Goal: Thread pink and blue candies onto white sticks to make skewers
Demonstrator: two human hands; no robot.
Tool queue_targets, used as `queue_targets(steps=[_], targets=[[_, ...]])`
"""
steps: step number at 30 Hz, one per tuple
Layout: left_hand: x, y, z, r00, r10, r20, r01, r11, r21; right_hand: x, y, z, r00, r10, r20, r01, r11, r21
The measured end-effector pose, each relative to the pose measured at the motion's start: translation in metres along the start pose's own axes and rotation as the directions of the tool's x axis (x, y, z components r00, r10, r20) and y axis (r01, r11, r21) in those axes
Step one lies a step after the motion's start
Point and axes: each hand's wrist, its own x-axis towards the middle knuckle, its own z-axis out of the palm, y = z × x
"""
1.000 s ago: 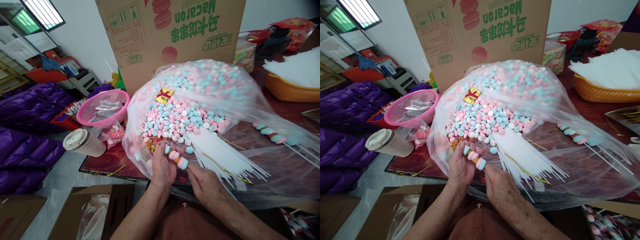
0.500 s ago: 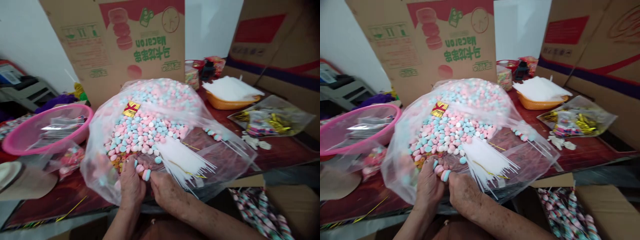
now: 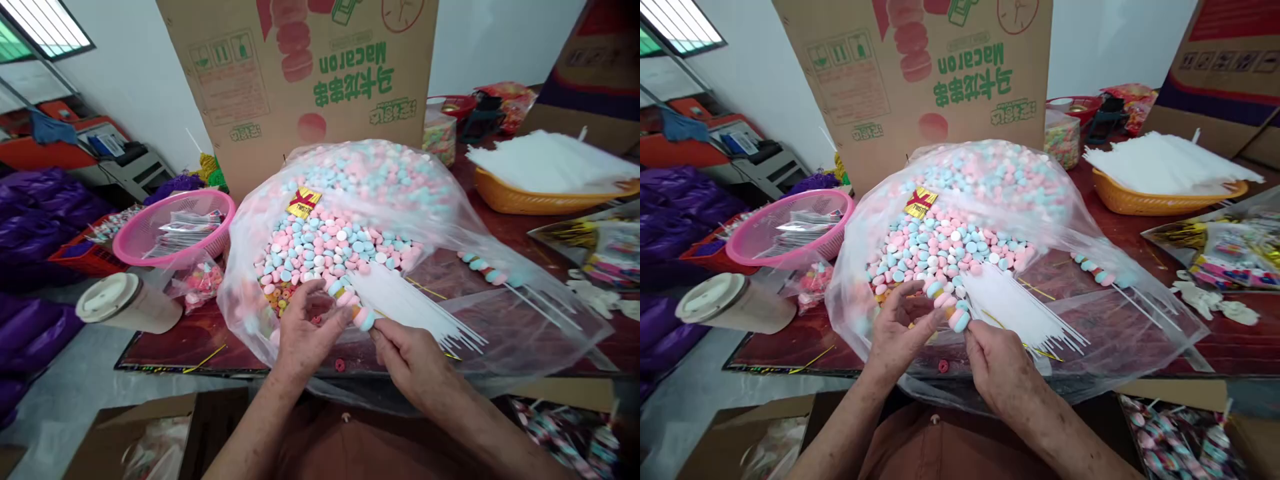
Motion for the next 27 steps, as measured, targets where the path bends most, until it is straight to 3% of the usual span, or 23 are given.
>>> queue_targets(steps=[4,8,11,15,23,27], targets=[[0.003,0.008,-0.013,0.997,0.057,0.049,-0.067,0.968,0.243,-0.004,-0.001,0.006,0.997,-0.078,0.009,0.079,0.984,-0.157],[0.011,0.016,-0.03,0.96,0.176,0.218,-0.251,0.885,0.393,-0.007,-0.005,0.0,0.988,-0.139,0.07,0.146,0.984,-0.104],[0.014,0.022,-0.04,0.93,0.195,0.312,-0.303,0.888,0.345,-0.005,-0.007,-0.013,0.981,-0.143,0.132,0.143,0.99,0.008],[0.013,0.027,-0.043,0.932,0.166,0.323,-0.244,0.945,0.22,-0.002,-0.008,-0.024,0.969,-0.127,0.21,0.105,0.988,0.116],[0.007,0.036,-0.036,0.948,0.072,0.311,-0.123,0.981,0.15,-0.004,-0.013,-0.02,0.969,-0.108,0.221,0.071,0.983,0.167],[0.006,0.037,-0.039,0.918,0.112,0.38,-0.192,0.965,0.179,-0.004,-0.009,-0.018,0.969,-0.087,0.229,0.036,0.975,0.218]])
